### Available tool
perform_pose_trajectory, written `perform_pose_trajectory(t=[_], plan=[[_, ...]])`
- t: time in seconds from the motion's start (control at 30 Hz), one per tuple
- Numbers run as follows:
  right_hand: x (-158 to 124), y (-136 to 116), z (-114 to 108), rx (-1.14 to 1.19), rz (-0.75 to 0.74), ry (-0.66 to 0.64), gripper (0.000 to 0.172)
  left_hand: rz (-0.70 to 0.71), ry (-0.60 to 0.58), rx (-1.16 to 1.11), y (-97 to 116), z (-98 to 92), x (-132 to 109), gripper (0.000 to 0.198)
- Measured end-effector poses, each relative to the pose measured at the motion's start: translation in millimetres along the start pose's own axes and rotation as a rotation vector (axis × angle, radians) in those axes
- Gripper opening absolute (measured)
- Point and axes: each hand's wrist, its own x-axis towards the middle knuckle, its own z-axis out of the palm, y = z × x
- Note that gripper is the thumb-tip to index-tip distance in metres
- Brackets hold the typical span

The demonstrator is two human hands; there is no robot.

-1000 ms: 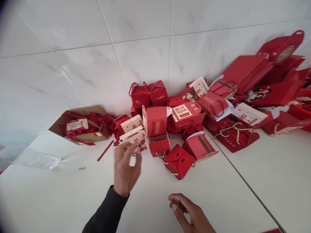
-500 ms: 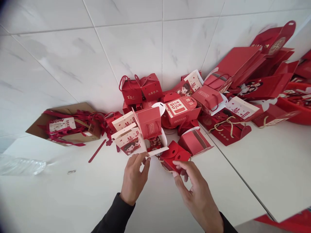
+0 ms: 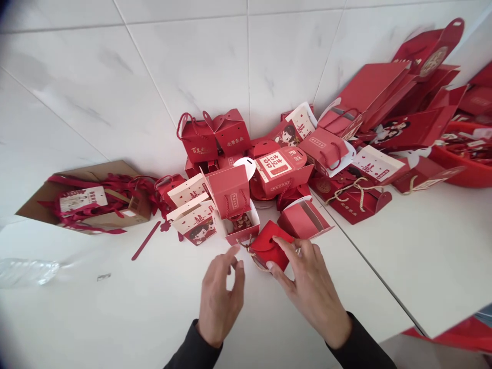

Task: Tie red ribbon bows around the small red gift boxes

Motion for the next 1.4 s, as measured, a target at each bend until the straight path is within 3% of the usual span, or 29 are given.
perform_pose_trajectory(t=[0.1,0.2,0.43,0.67,0.77,0.87,1.03,1.2,1.33,1.4], plan=[[5,0,-2,0.034,0.014,-0.025,0.043,0.009,-0.129,-0.028,9,13.1,-8,0.049],[6,0,-3,0.037,0.007,-0.057,0.049,-0.08,-0.156,-0.053,13,24.0,-11,0.053],[2,-1,-4,0.157,0.115,-0.107,0.036,-0.138,-0.048,-0.111,24,27.0,-16,0.038],[-3,-9,-9,0.33,0.363,-0.001,0.043,-0.233,-0.004,-0.24,37,26.1,-22,0.012],[-7,-13,-16,0.407,0.427,0.022,0.035,-0.288,0.005,-0.223,43,24.4,-24,0.014],[-16,-15,-23,0.448,0.463,0.043,0.027,-0.349,0.015,-0.15,46,20.3,-24,0.033],[-29,-12,-27,0.447,0.374,-0.052,0.032,-0.434,0.054,-0.184,41,5.7,-30,0.032],[-28,-15,-30,0.268,0.262,-0.214,0.035,-0.288,-0.162,-0.127,38,-4.7,-38,0.044],[-27,-18,-37,0.455,0.276,-0.252,0.021,-0.447,-0.188,-0.24,45,-7.5,-38,0.038],[-29,-17,-39,0.51,0.256,-0.28,0.024,-0.541,-0.19,-0.3,48,-10.3,-36,0.035]])
